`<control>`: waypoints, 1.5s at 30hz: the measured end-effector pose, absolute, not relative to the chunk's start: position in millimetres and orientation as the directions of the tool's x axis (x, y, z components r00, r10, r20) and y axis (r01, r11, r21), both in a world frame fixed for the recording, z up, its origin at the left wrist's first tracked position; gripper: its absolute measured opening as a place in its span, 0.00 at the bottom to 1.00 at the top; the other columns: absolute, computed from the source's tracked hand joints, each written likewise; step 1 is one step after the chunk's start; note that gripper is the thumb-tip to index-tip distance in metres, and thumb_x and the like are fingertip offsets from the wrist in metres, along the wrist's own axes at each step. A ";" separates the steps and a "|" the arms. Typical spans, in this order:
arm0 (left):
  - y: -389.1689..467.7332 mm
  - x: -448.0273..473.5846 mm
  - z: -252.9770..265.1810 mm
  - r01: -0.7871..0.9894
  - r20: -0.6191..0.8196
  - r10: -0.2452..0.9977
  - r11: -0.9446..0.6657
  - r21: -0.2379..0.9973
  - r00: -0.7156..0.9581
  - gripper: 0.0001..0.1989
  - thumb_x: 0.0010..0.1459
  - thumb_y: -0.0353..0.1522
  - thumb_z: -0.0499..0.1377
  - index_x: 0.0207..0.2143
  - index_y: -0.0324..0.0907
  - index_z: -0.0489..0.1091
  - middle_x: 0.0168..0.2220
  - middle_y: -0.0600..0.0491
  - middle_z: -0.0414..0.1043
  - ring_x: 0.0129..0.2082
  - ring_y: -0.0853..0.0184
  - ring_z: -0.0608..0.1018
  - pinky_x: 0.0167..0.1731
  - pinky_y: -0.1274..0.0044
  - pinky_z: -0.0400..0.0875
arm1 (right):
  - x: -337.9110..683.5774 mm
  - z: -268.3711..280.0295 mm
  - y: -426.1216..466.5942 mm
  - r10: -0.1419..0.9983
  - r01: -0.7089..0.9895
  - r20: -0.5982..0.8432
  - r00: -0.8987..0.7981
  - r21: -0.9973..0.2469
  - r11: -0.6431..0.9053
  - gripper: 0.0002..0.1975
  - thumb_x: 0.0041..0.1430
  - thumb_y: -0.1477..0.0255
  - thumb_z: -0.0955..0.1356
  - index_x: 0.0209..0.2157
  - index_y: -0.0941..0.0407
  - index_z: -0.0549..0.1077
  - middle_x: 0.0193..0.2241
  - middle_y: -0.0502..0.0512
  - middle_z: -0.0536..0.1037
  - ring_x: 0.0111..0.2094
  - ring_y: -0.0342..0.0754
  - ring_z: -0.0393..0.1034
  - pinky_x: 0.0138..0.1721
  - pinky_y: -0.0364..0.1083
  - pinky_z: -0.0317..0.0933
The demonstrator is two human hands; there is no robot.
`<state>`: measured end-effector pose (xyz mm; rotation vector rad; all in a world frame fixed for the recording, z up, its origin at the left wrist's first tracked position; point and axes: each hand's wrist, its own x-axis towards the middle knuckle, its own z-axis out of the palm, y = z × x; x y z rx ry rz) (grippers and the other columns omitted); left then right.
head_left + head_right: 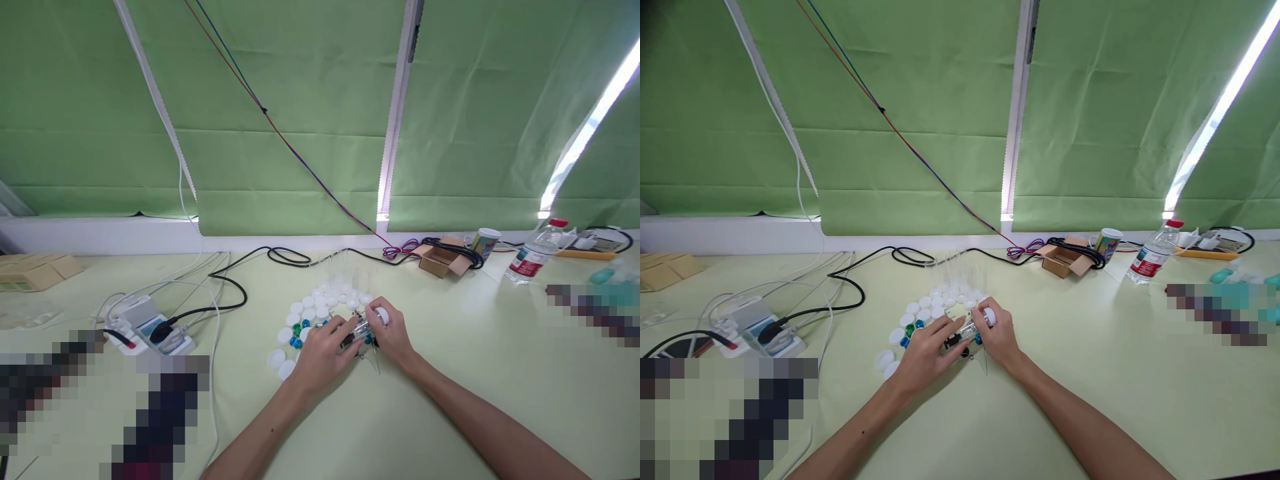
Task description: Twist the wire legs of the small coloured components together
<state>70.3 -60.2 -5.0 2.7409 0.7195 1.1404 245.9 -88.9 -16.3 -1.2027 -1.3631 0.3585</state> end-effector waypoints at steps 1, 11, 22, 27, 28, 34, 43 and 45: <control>-60.3 70.2 -5.1 0.387 0.648 0.455 -0.885 0.258 0.611 0.13 0.63 0.35 0.55 0.51 0.46 0.67 0.34 0.53 0.72 0.27 0.70 0.73 0.23 0.78 0.63 | 246.0 -15.9 -88.9 0.796 0.427 0.547 0.258 -0.804 0.414 0.12 0.62 0.64 0.63 0.27 0.55 0.64 0.20 0.45 0.62 0.20 0.41 0.55 0.22 0.41 0.52; -60.5 69.8 -4.8 0.375 0.636 0.456 -0.887 0.268 0.623 0.14 0.63 0.35 0.56 0.50 0.44 0.68 0.34 0.52 0.72 0.27 0.69 0.73 0.24 0.78 0.63 | 247.0 -14.8 -89.0 0.795 0.456 0.555 0.245 -0.789 0.411 0.13 0.62 0.65 0.62 0.25 0.55 0.62 0.19 0.45 0.61 0.20 0.41 0.54 0.23 0.41 0.52; -59.6 69.4 -4.4 0.379 0.629 0.439 -0.894 0.238 0.641 0.14 0.63 0.35 0.56 0.51 0.44 0.67 0.34 0.53 0.71 0.28 0.69 0.73 0.25 0.78 0.64 | 249.1 -14.5 -89.0 0.787 0.506 0.585 0.197 -0.748 0.429 0.12 0.62 0.66 0.60 0.25 0.55 0.63 0.19 0.45 0.62 0.20 0.41 0.55 0.23 0.41 0.53; -58.9 69.5 -6.1 0.386 0.628 0.439 -0.893 0.230 0.643 0.14 0.63 0.35 0.56 0.51 0.45 0.66 0.34 0.53 0.72 0.27 0.69 0.73 0.24 0.78 0.64 | 250.3 -14.2 -88.5 0.776 0.531 0.608 0.168 -0.719 0.449 0.12 0.63 0.68 0.59 0.26 0.55 0.62 0.20 0.46 0.62 0.20 0.41 0.55 0.24 0.41 0.52; -58.7 69.5 -6.4 0.387 0.629 0.439 -0.893 0.229 0.641 0.15 0.63 0.35 0.55 0.51 0.45 0.66 0.34 0.53 0.72 0.27 0.69 0.73 0.24 0.78 0.64 | 250.4 -14.5 -88.4 0.777 0.535 0.608 0.164 -0.717 0.448 0.12 0.63 0.68 0.59 0.26 0.55 0.62 0.20 0.46 0.62 0.20 0.41 0.55 0.24 0.41 0.52; -59.4 70.0 -5.5 0.398 0.632 0.448 -0.888 0.232 0.632 0.14 0.63 0.35 0.55 0.51 0.45 0.67 0.34 0.52 0.72 0.28 0.68 0.73 0.24 0.78 0.63 | 248.2 -16.9 -87.6 0.789 0.491 0.579 0.206 -0.758 0.428 0.13 0.65 0.66 0.59 0.27 0.55 0.64 0.21 0.47 0.64 0.22 0.42 0.58 0.25 0.41 0.54; -66.3 73.9 4.6 0.346 0.562 0.608 -0.789 0.507 0.561 0.13 0.59 0.35 0.61 0.47 0.46 0.72 0.32 0.54 0.73 0.27 0.70 0.72 0.28 0.78 0.65 | 250.0 -14.5 -89.6 0.818 0.368 0.526 0.234 -0.826 0.426 0.11 0.62 0.63 0.64 0.32 0.56 0.69 0.23 0.48 0.68 0.22 0.42 0.60 0.24 0.42 0.55; -67.1 75.6 8.6 0.328 0.541 0.647 -0.752 0.572 0.538 0.12 0.57 0.35 0.62 0.45 0.46 0.74 0.31 0.54 0.74 0.27 0.70 0.72 0.28 0.78 0.66 | 250.1 -13.7 -91.1 0.825 0.335 0.520 0.223 -0.835 0.436 0.10 0.61 0.63 0.65 0.35 0.56 0.70 0.23 0.47 0.68 0.21 0.42 0.59 0.23 0.42 0.55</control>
